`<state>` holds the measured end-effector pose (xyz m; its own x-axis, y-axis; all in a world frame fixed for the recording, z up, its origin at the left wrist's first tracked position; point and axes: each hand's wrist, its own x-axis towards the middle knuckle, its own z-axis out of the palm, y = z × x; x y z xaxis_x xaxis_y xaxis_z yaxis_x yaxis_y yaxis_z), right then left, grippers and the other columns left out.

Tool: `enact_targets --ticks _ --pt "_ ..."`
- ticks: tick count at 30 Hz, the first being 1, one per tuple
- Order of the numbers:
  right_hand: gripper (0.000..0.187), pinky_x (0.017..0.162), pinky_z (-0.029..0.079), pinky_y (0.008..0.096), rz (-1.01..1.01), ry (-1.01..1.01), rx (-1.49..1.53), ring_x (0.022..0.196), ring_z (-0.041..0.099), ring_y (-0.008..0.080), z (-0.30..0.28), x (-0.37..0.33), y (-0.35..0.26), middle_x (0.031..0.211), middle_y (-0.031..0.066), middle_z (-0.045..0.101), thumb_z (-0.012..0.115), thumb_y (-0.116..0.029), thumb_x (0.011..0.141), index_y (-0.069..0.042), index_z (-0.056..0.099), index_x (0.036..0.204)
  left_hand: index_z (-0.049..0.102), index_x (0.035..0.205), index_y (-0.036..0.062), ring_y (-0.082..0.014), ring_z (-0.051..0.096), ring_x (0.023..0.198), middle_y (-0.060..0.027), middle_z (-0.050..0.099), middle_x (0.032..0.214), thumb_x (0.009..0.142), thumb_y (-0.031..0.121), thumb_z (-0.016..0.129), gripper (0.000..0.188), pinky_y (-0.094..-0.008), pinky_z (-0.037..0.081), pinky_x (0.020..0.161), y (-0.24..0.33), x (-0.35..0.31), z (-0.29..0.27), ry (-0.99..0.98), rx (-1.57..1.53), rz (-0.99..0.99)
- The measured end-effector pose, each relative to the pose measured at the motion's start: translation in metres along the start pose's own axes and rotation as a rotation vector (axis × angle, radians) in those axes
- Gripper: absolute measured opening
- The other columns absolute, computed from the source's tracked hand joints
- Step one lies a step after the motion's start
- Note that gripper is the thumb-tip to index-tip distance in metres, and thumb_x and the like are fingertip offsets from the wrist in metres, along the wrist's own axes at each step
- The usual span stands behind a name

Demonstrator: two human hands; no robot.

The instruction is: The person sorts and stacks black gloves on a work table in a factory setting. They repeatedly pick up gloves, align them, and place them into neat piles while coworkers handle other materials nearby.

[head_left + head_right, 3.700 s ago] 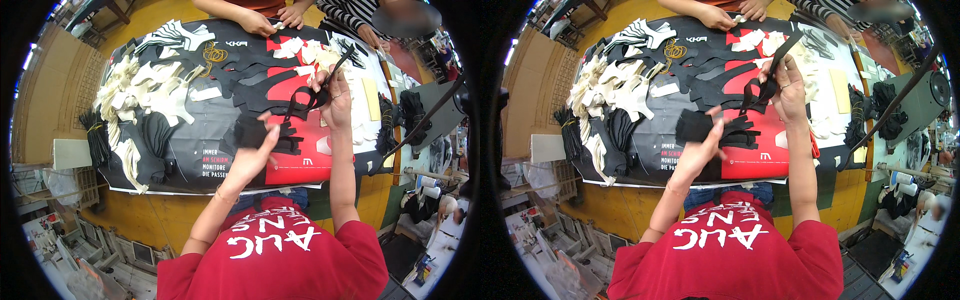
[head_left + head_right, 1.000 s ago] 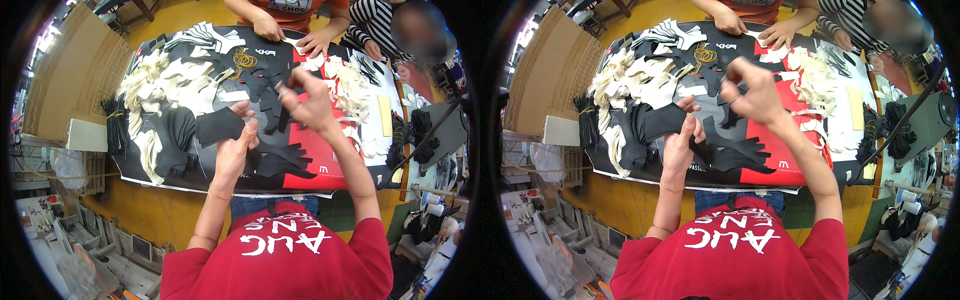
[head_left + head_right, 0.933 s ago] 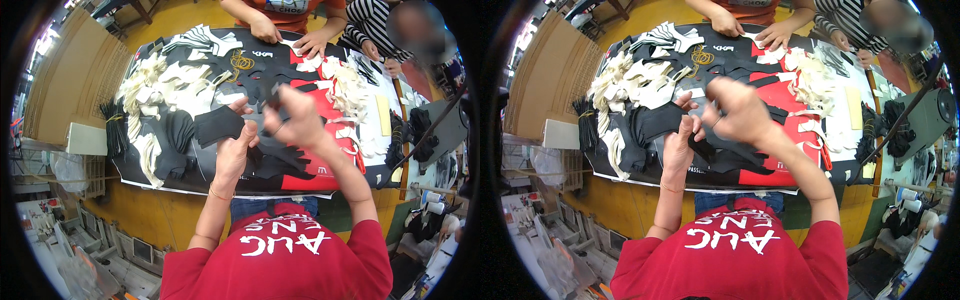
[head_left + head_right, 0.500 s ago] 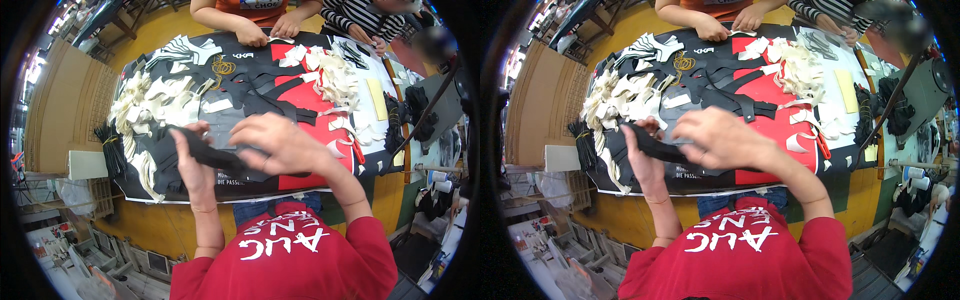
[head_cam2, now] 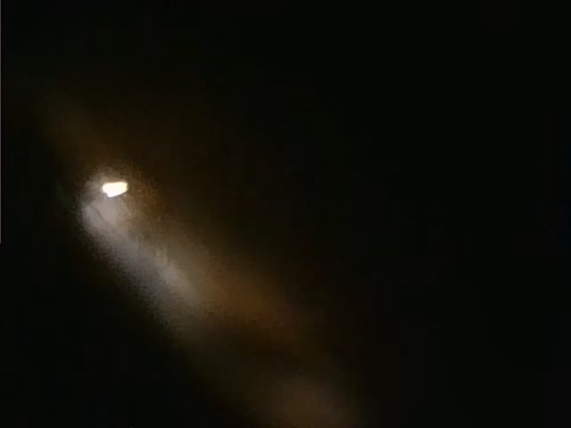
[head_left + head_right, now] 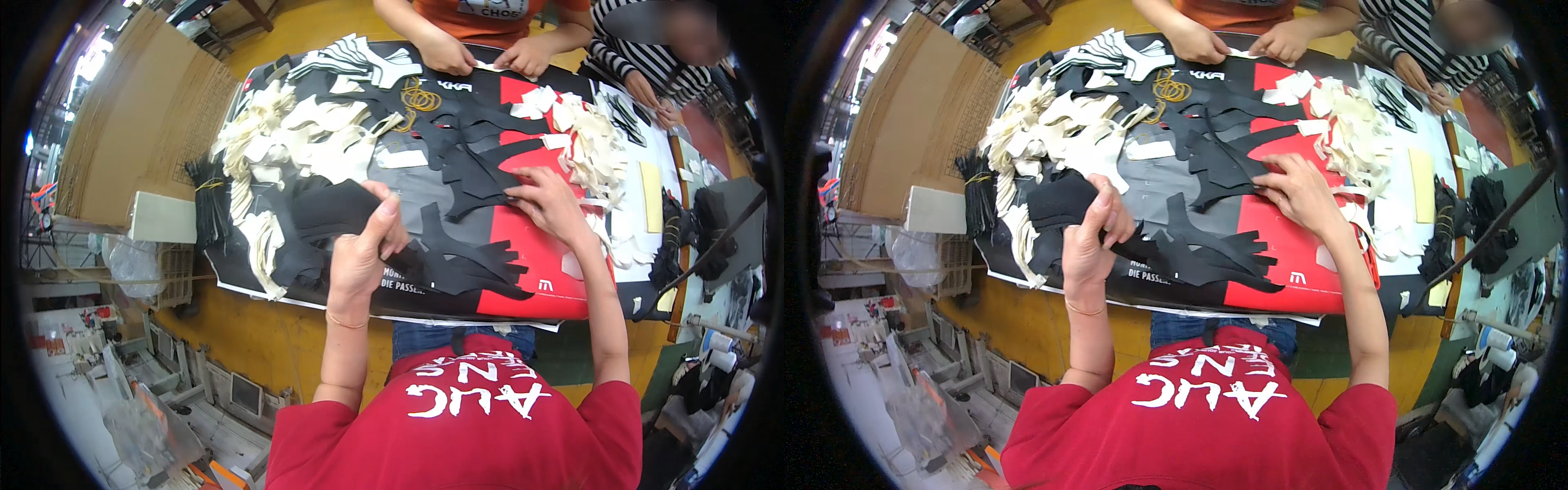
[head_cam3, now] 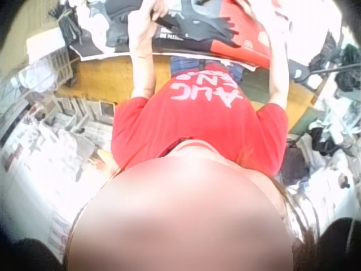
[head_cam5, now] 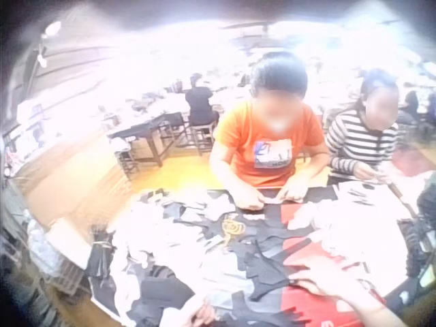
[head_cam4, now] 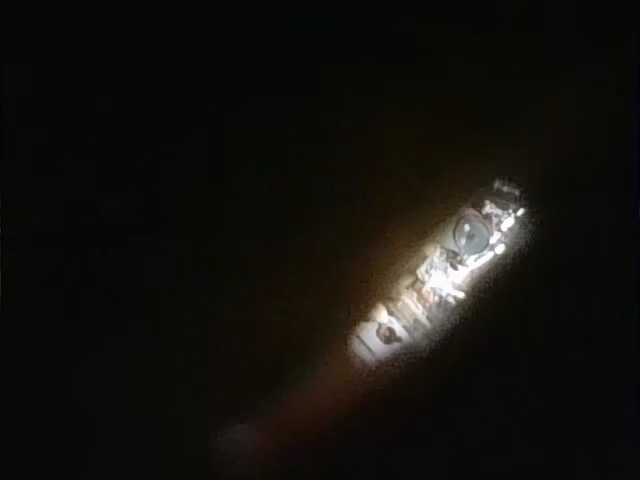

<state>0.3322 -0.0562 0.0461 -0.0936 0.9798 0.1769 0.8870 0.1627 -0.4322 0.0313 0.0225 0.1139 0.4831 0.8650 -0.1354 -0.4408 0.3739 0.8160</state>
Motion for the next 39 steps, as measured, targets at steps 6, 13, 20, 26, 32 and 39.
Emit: enact_targets --ticks 6,13,20,26,32,39 --pt "0.021 0.059 0.038 0.0271 0.343 0.280 0.508 0.061 0.042 0.0095 -0.036 0.028 -0.009 0.062 0.0001 0.047 0.062 -0.016 0.097 0.001 0.059 0.086 0.052 0.107 0.0068 -0.0076 0.040 0.058 0.0003 0.048 0.074 0.095 0.010 0.065 0.018 -0.0249 0.035 0.053 0.000 0.002 0.000 0.006 0.057 0.045" --pt "0.022 0.063 0.047 0.0265 -0.211 -0.123 0.568 0.066 0.056 0.0112 -0.117 0.043 -0.075 0.076 0.0044 0.063 0.072 -0.015 0.089 0.004 0.066 0.099 0.052 0.118 0.0024 -0.0084 0.047 0.065 -0.0034 0.052 0.088 0.090 0.026 0.074 0.043 -0.0239 0.039 0.055 0.009 0.010 0.006 -0.227 0.017 0.127" --pt "0.019 0.076 0.049 0.0369 -0.622 -0.107 0.455 0.076 0.063 0.0260 -0.092 0.087 -0.146 0.083 0.0065 0.066 0.071 -0.021 0.087 -0.008 0.065 0.100 0.057 0.116 0.0001 -0.0136 0.056 0.090 -0.0047 0.060 0.096 0.071 0.041 0.087 0.067 -0.0266 0.046 0.074 0.002 -0.019 0.017 -0.446 0.134 -0.076" --pt "0.027 0.077 0.050 0.0410 -0.452 0.166 0.443 0.084 0.064 0.0295 -0.055 0.095 -0.120 0.089 0.0100 0.064 0.071 -0.029 0.086 -0.008 0.064 0.100 0.052 0.110 0.0059 -0.0103 0.044 0.059 -0.0036 0.051 0.072 0.102 0.029 0.052 0.024 -0.0268 0.038 0.058 -0.005 -0.028 -0.009 -0.286 0.020 -0.046" --pt "0.042 0.086 0.048 0.0432 0.140 -0.097 -0.027 0.101 0.060 0.0304 -0.009 0.050 -0.033 0.102 0.0109 0.060 0.076 -0.036 0.080 -0.010 0.064 0.111 0.054 0.101 0.0088 -0.0074 0.030 0.039 -0.0011 0.048 0.062 0.107 0.044 0.030 0.043 -0.0241 0.029 0.044 0.009 -0.040 -0.047 -0.017 -0.198 -0.042" --pt "0.034 0.085 0.048 0.0395 0.067 -0.018 -0.010 0.098 0.060 0.0285 0.031 0.022 -0.001 0.101 0.0076 0.060 0.073 -0.032 0.083 -0.010 0.068 0.110 0.056 0.109 0.0027 -0.0072 0.034 0.041 -0.0152 0.062 0.087 0.107 0.042 0.032 0.046 -0.0246 0.041 0.047 0.005 -0.036 -0.040 -0.033 -0.186 -0.111"
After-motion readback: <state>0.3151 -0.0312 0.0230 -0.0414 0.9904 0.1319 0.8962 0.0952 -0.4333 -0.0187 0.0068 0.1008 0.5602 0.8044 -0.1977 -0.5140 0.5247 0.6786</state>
